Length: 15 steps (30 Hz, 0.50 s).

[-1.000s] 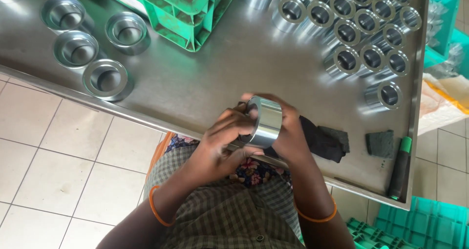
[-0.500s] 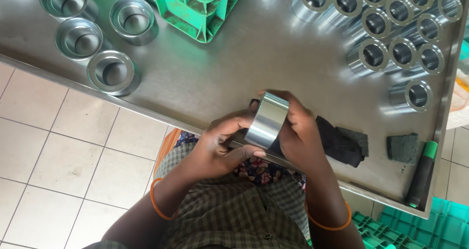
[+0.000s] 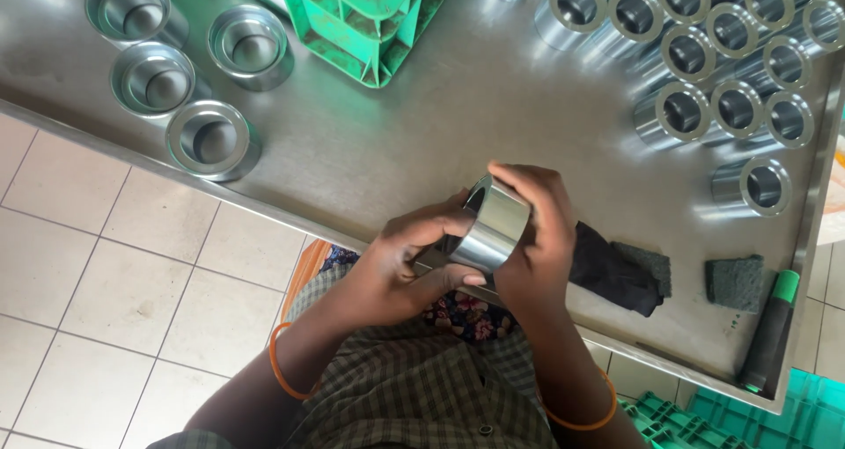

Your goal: Inspect metal ring components and place them into a bin.

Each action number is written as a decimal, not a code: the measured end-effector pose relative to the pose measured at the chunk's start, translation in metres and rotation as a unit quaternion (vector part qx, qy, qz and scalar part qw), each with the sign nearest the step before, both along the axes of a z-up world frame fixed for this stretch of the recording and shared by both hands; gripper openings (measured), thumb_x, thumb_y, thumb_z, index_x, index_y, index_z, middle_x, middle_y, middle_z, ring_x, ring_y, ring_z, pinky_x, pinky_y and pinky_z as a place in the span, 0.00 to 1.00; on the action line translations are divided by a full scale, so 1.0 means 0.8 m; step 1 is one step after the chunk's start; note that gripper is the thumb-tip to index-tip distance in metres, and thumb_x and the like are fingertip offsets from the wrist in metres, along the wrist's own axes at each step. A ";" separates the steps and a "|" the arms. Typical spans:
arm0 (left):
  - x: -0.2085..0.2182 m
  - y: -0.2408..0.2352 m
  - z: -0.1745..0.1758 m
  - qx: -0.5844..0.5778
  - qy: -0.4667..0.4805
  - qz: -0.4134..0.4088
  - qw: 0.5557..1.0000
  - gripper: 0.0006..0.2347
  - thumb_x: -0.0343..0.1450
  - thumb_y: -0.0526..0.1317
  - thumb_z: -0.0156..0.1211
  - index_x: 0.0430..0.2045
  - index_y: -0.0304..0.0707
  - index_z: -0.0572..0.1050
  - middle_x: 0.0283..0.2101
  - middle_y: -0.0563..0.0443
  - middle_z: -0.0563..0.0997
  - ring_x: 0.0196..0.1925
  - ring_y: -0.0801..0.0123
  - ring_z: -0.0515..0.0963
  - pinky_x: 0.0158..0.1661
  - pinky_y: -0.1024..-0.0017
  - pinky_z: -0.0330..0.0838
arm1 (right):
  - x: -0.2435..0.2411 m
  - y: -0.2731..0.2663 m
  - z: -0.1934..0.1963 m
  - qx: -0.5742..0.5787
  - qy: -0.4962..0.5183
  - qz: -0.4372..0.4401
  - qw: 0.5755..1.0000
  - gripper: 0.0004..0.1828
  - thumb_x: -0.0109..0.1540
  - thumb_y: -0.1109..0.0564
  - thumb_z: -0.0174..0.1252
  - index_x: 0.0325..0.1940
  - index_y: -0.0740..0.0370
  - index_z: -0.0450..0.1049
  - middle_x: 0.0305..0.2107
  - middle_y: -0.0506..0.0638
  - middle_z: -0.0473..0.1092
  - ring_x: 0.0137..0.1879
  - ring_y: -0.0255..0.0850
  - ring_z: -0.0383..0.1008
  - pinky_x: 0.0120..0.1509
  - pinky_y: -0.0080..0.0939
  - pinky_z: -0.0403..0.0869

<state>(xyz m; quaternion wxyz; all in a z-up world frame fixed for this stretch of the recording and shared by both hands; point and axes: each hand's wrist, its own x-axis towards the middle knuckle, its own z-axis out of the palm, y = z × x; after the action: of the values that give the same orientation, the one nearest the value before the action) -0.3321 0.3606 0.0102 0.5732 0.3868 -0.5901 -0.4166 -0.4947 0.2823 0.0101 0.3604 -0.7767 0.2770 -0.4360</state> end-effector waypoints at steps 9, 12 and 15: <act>0.012 -0.005 -0.023 0.152 0.072 -0.046 0.985 0.10 0.76 0.37 0.62 0.49 0.33 0.77 0.42 0.52 0.81 0.47 0.75 0.76 0.48 0.72 0.73 | -0.012 0.004 -0.037 -0.039 0.066 -0.063 0.995 0.28 0.64 0.70 0.52 0.69 0.56 0.71 0.52 0.54 0.69 0.52 0.42 0.77 0.50 0.39 0.81; 0.016 -0.023 -0.051 0.215 0.378 -0.077 0.897 0.14 0.79 0.44 0.52 0.51 0.32 0.75 0.38 0.51 0.77 0.41 0.70 0.76 0.40 0.69 0.73 | -0.002 0.009 -0.010 0.258 -0.039 0.025 0.965 0.31 0.66 0.62 0.52 0.74 0.56 0.59 0.54 0.57 0.69 0.46 0.44 0.78 0.42 0.42 0.82; 0.024 -0.031 -0.060 0.225 0.479 -0.123 0.839 0.17 0.80 0.50 0.43 0.48 0.34 0.73 0.37 0.54 0.75 0.40 0.68 0.77 0.39 0.66 0.74 | -0.002 0.011 -0.010 0.419 -0.122 0.113 0.892 0.38 0.67 0.58 0.51 0.80 0.56 0.45 0.52 0.58 0.71 0.43 0.44 0.78 0.41 0.44 0.81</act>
<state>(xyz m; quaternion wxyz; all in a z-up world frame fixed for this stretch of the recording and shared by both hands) -0.3126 0.3361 -0.0376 0.6258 0.1818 -0.1739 -0.7383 -0.4964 0.2908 0.0024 0.7304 -0.5198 0.2984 -0.3275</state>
